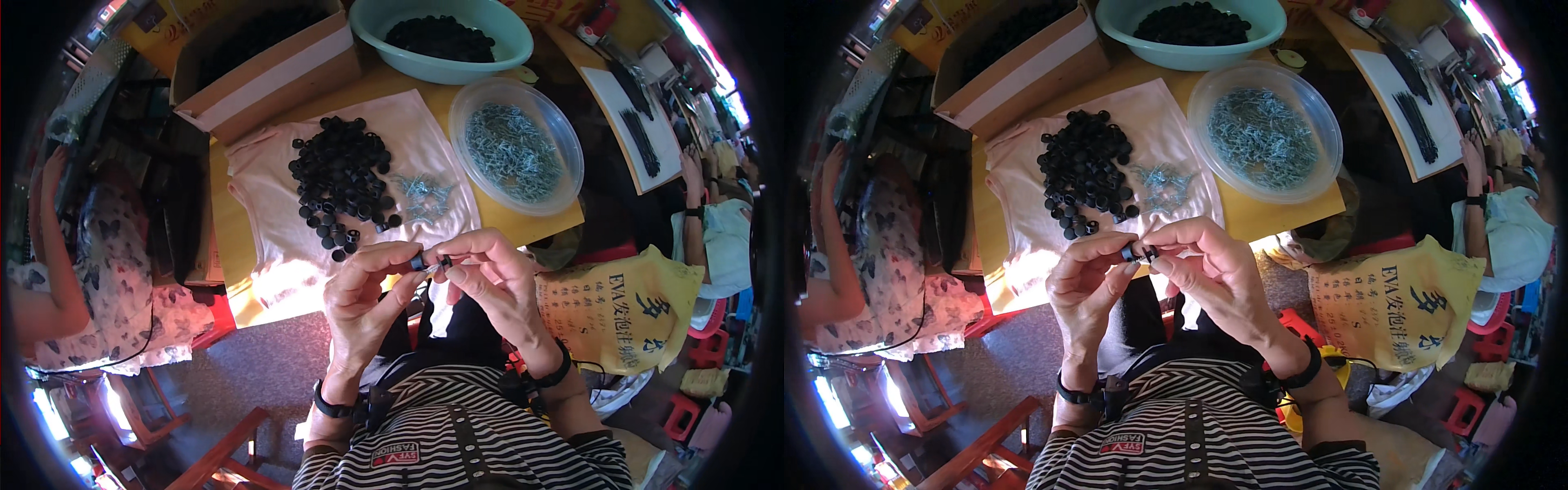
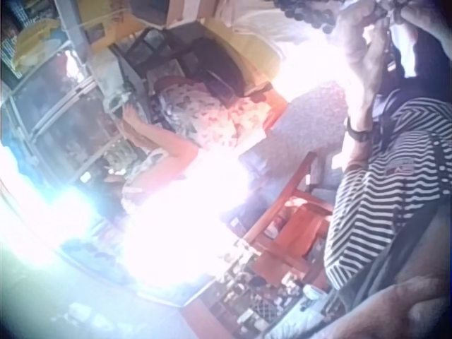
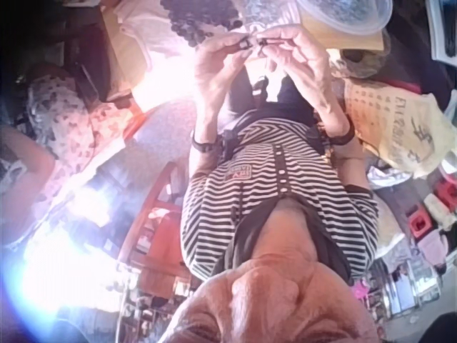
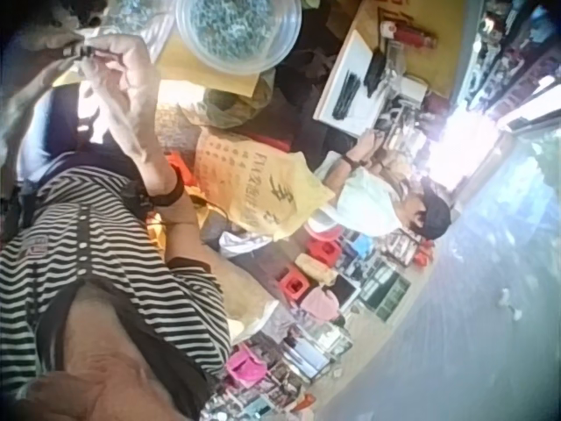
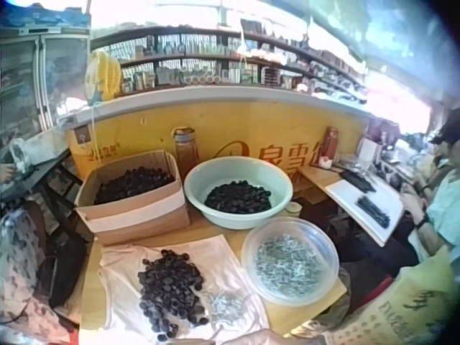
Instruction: The person is assembling small black plastic components by manually inserting small blue pins into them.
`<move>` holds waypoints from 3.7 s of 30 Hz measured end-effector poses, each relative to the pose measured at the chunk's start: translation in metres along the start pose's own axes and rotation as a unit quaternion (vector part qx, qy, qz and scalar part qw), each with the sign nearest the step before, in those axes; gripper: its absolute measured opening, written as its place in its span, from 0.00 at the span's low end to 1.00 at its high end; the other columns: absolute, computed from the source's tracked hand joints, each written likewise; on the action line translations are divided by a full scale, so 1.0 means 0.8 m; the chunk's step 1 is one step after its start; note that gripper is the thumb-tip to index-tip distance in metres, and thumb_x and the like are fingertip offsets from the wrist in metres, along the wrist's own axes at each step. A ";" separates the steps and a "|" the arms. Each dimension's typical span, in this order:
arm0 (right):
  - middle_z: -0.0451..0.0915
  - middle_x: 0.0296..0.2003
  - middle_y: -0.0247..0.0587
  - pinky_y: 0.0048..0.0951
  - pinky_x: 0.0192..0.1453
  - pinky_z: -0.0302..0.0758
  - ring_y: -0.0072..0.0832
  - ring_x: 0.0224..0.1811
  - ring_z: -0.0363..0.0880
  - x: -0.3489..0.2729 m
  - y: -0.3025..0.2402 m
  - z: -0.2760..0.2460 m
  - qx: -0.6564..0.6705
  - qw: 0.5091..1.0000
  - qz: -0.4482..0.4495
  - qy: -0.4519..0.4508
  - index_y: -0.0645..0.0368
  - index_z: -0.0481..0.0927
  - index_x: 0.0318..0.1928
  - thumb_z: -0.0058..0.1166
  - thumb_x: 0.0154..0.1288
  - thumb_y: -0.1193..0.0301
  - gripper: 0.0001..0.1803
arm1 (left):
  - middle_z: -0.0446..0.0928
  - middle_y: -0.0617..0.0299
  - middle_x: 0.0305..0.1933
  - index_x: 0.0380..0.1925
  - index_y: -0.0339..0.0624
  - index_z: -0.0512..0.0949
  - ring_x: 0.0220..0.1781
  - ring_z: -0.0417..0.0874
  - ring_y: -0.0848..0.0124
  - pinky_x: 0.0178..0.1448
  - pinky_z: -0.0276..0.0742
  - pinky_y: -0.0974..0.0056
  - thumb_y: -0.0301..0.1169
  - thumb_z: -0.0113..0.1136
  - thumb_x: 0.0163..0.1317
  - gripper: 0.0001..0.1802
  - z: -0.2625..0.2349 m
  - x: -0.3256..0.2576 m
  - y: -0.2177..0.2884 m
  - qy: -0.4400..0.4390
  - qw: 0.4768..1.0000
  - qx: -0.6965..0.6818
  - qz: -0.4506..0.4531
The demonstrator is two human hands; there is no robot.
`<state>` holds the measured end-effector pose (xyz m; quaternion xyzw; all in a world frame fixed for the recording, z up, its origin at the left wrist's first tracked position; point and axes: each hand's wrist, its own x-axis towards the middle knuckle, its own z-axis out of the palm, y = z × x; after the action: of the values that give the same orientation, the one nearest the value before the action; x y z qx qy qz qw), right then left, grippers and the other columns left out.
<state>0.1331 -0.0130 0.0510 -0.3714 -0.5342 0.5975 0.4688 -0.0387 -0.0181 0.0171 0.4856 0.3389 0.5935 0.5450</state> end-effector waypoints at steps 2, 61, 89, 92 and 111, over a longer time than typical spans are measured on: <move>0.78 0.46 0.43 0.20 0.35 0.78 0.21 0.42 0.78 -0.002 0.005 -0.001 0.091 0.996 -0.016 0.005 0.66 0.71 0.49 0.51 0.67 0.76 0.12 | 0.75 0.54 0.50 0.47 0.31 0.76 0.48 0.78 0.71 0.55 0.77 0.67 0.15 0.62 0.56 0.17 0.002 -0.004 0.000 -0.003 1.000 -0.022 0.001; 0.81 0.44 0.47 0.24 0.45 0.80 0.30 0.44 0.82 0.001 -0.011 -0.012 -0.229 0.959 -0.159 0.058 0.66 0.79 0.48 0.56 0.59 0.83 0.15 | 0.77 0.52 0.48 0.43 0.32 0.79 0.49 0.79 0.69 0.53 0.77 0.68 0.16 0.63 0.55 0.14 0.022 0.004 -0.007 0.023 1.000 -0.014 0.014; 0.74 0.35 0.37 0.20 0.28 0.73 0.22 0.28 0.73 0.005 -0.002 -0.009 -0.340 0.919 -0.187 0.073 0.63 0.77 0.50 0.63 0.47 0.85 0.25 | 0.80 0.56 0.44 0.40 0.33 0.80 0.44 0.80 0.73 0.50 0.76 0.69 0.16 0.65 0.54 0.12 0.043 0.000 -0.001 0.081 0.986 -0.105 -0.104; 0.75 0.33 0.38 0.22 0.27 0.73 0.24 0.28 0.75 0.003 0.003 -0.010 -0.348 0.909 -0.213 0.085 0.64 0.78 0.47 0.63 0.46 0.85 0.23 | 0.81 0.56 0.43 0.38 0.33 0.81 0.44 0.80 0.73 0.51 0.76 0.69 0.16 0.65 0.53 0.11 0.046 -0.002 -0.002 0.095 0.976 -0.142 -0.133; 0.80 0.32 0.40 0.24 0.34 0.74 0.23 0.31 0.78 0.145 -0.030 -0.073 -0.424 0.894 -0.113 0.088 0.62 0.79 0.41 0.60 0.60 0.70 0.11 | 0.81 0.57 0.42 0.41 0.35 0.81 0.38 0.80 0.74 0.43 0.75 0.71 0.18 0.62 0.56 0.12 -0.031 0.025 -0.002 0.152 0.962 0.226 -0.003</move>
<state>0.1590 0.1150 0.0725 -0.5232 -0.7316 0.2221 0.3764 -0.0601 0.0050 0.0128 0.4988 0.5450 0.5666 0.3649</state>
